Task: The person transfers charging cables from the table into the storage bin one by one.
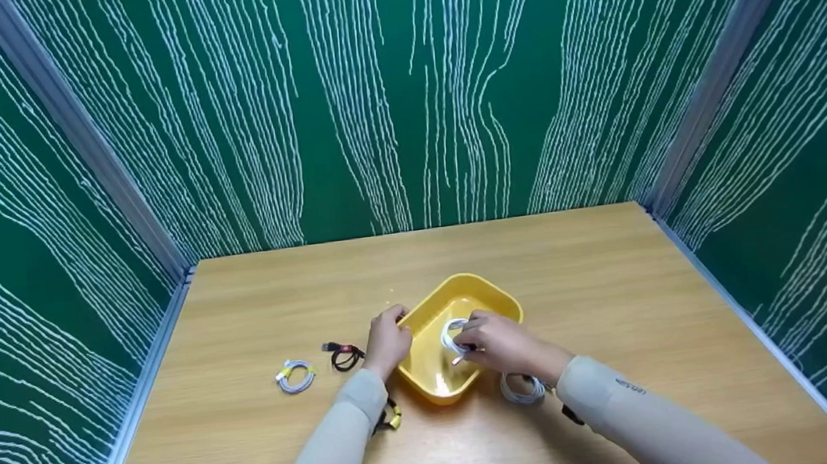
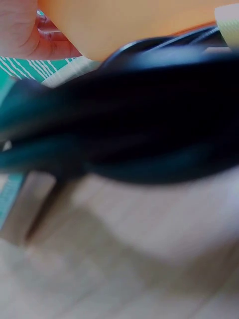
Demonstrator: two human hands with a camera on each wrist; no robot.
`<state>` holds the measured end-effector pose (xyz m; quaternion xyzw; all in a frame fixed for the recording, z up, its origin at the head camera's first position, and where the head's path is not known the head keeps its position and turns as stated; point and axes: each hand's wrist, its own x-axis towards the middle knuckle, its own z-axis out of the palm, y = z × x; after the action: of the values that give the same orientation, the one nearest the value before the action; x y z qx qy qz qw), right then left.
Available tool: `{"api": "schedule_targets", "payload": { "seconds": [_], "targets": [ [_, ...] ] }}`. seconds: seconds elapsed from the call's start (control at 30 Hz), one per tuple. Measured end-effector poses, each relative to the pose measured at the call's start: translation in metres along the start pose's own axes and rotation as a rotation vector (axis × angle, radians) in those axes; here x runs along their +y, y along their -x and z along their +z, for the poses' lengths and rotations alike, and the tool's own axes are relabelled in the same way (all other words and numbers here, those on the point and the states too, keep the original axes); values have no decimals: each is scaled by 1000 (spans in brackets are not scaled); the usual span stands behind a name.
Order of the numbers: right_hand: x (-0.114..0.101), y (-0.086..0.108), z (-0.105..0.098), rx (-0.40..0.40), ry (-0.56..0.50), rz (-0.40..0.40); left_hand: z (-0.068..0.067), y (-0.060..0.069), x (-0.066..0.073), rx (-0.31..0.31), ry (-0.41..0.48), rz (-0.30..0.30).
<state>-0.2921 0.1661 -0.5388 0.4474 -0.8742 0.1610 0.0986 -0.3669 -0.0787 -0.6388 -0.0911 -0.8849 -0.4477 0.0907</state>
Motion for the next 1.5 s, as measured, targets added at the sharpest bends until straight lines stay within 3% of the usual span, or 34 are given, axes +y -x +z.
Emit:
{"api": "schedule_targets", "payload": {
  "seconds": [0.07,0.1,0.23,0.37,0.53,0.87,1.2,1.37,1.5],
  "targets": [
    [-1,-1,1,-7,-6,-3,0,1,0,1,-5,2],
    [-1,-2,2,-6,-9,-8,4,-2,-7,9,-9,10],
    [-2,-3,4,-9,-7,-23,-1,1,-1,6,35,33],
    [-4,-5,5,-20,1,-28,2,-2,-9,-18,65,13],
    [-7,-8,8,-37,-11,-10,9,-7,-19,-21,34,4],
    [-9,-13,14,-81,-26,-16,8,-6,-19,-17,22,20],
    [-14,-18,17,-130,-63,17,9,-8,-21,-26,45,-11],
    [-15,-19,19,-147,-55,19,5,-5,-14,-35,56,-6],
    [-16,-20,22,-157,-54,23,-6,3,3,-28,93,22]
  ]
}}
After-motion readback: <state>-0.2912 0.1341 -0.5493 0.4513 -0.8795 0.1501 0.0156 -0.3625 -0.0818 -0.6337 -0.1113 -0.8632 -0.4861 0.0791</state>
